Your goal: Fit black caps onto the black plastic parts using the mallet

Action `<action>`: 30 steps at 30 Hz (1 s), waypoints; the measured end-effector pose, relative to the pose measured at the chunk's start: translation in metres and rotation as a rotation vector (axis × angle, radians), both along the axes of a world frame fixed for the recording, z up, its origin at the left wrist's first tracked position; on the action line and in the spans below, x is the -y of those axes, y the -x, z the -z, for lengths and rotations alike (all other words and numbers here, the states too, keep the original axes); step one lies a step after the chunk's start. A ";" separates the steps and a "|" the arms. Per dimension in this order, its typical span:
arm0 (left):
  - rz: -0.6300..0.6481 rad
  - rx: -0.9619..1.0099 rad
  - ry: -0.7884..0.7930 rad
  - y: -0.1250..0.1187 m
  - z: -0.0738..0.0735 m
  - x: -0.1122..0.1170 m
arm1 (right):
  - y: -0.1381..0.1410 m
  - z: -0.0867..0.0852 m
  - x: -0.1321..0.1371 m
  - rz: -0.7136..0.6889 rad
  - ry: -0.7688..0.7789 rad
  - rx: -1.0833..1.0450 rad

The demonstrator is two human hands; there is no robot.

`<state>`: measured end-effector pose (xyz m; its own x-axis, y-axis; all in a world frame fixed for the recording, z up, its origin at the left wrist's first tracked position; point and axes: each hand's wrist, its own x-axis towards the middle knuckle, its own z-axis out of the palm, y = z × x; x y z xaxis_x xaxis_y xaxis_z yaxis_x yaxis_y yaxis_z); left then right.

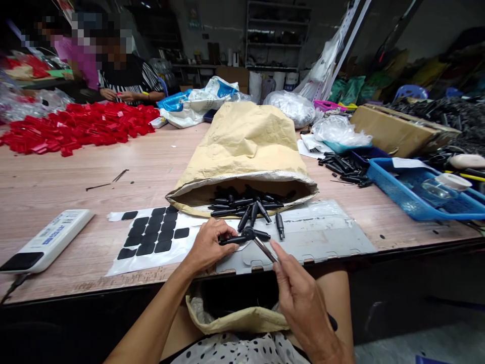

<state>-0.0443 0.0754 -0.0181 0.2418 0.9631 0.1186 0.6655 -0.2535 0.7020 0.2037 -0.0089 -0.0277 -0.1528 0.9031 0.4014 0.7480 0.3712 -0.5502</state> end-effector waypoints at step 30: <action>0.179 -0.365 0.316 -0.023 0.034 0.117 | -0.096 0.034 -0.054 0.739 -0.252 0.580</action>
<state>-0.0215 -0.0414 -0.0516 0.3772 0.8779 -0.2949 0.8472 -0.1985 0.4927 0.2992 0.0449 -0.0618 0.1832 0.7487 0.6371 0.9696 -0.2446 0.0087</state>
